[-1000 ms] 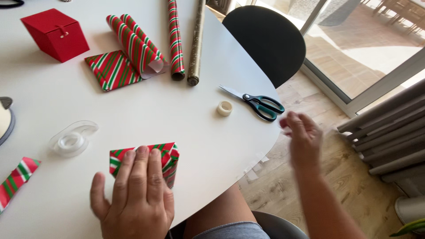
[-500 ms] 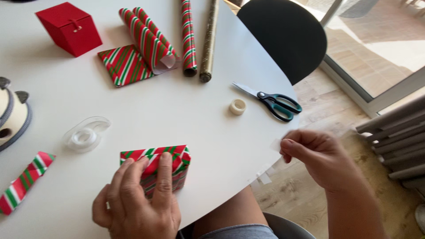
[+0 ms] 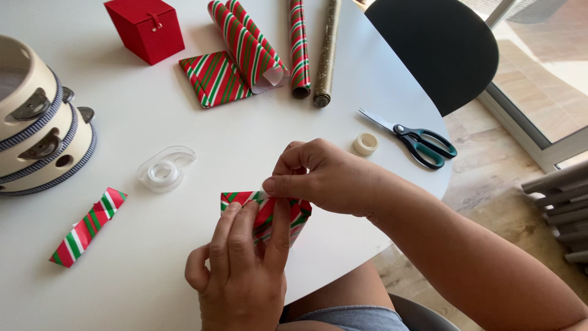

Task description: The person wraps a small red box with striped wrapping paper, folds the edges, and secures them with tape. They then place the wrapped box aside and begin wrapping another red box in the same manner.

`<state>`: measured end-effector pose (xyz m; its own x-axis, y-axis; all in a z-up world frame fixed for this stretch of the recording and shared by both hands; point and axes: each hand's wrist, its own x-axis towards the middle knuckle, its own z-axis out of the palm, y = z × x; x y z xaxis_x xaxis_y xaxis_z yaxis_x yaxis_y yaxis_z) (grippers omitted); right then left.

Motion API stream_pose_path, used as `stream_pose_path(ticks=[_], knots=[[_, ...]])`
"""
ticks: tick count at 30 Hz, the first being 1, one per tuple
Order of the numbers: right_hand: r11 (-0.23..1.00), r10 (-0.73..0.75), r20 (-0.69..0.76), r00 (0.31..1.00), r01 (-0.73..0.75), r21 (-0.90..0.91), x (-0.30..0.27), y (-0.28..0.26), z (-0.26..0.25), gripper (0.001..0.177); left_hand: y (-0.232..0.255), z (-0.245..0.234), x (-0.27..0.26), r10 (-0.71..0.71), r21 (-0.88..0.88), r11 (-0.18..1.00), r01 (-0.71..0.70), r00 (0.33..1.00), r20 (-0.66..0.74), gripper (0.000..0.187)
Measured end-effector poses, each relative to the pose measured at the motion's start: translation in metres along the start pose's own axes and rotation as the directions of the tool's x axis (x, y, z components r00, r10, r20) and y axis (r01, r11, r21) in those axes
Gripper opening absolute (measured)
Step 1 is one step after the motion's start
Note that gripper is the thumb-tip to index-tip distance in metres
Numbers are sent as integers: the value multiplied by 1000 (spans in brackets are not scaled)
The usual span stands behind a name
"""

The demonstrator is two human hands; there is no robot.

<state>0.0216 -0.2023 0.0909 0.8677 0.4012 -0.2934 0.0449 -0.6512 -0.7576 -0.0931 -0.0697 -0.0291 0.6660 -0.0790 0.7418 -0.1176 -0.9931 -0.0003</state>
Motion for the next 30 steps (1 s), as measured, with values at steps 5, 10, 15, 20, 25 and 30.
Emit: stream_pose_path(ticks=[5,10,15,20,25,30], knots=[[990,-35,30,999,31,134,2,10,0,32,-2,-2,2,28,-42,999,-29,1000,-7,45],[993,-64,-24,998,61,-98,2,5,4,29,-4,-5,4,56,-16,998,-56,998,-5,46],[951,-64,-68,996,40,-306,1,0,2,34,-6,-5,0,75,-5,997,-76,997,-18,50],[756,143,51,988,-76,-651,11,-10,-12,65,-7,-6,1,88,-7,996,-88,996,-21,49],[810,-15,203,979,131,-572,13,-24,-34,45,-10,-10,5,95,-13,995,-95,995,-25,45],[880,45,-5,999,-42,-474,28,19,-23,42,-10,-11,5,111,5,994,-111,992,-52,39]])
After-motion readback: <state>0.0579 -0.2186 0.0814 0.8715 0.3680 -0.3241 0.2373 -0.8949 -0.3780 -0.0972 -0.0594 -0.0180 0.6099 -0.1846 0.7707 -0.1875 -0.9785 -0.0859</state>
